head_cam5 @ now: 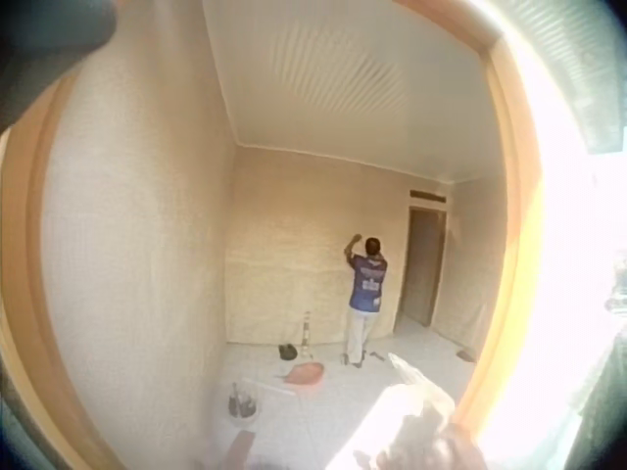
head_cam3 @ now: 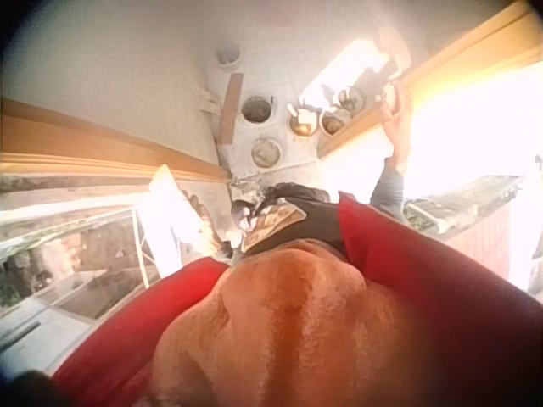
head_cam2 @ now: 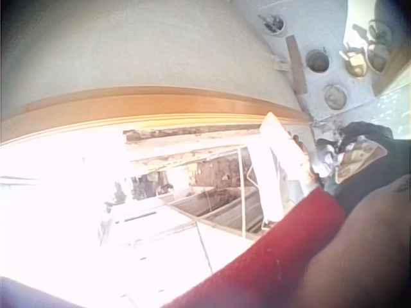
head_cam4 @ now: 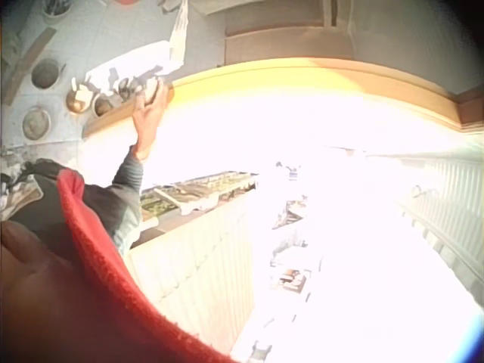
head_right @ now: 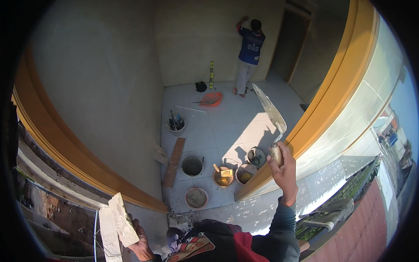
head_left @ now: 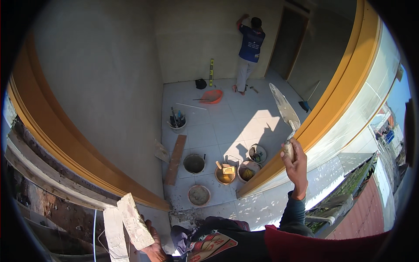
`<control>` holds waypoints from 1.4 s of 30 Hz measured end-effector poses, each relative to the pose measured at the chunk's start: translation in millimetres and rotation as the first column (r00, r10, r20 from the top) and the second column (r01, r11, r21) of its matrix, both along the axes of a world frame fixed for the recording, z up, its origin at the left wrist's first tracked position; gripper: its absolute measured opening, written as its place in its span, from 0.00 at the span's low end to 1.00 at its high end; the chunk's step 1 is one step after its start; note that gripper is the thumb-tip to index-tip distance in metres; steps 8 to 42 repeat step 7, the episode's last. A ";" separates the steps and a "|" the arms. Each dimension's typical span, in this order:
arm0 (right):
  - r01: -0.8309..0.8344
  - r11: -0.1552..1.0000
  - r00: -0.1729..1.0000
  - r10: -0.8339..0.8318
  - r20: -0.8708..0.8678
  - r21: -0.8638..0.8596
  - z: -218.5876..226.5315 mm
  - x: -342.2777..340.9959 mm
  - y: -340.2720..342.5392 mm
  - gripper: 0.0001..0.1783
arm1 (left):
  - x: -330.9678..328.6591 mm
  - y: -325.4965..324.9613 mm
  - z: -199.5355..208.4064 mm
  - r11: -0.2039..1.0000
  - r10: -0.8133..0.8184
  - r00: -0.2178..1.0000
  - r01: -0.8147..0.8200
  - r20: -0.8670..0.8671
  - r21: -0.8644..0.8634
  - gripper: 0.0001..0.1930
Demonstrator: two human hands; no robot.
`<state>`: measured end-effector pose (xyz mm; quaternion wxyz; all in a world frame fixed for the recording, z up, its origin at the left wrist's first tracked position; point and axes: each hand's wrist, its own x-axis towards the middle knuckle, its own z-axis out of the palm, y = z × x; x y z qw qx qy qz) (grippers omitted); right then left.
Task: The person applies mortar to the vertical corner of a window frame using a trowel while holding more mortar on a wooden hawk.
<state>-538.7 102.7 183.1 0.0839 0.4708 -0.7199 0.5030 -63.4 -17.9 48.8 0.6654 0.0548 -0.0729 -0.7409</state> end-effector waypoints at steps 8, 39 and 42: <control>0.251 0.949 0.903 -0.301 -0.308 -0.190 40.6 -27.8 16.8 0.23 | -14.2 7.9 -17.9 0.993 0.006 0.988 -0.024 0.153 0.115 0.27; 0.251 0.949 0.903 -0.301 -0.308 -0.190 40.6 -27.8 16.8 0.23 | -14.2 7.9 -17.9 0.993 0.006 0.988 -0.024 0.153 0.115 0.27; 0.251 0.949 0.903 -0.301 -0.308 -0.190 40.6 -27.8 16.8 0.23 | -14.2 7.9 -17.9 0.993 0.006 0.988 -0.024 0.153 0.115 0.27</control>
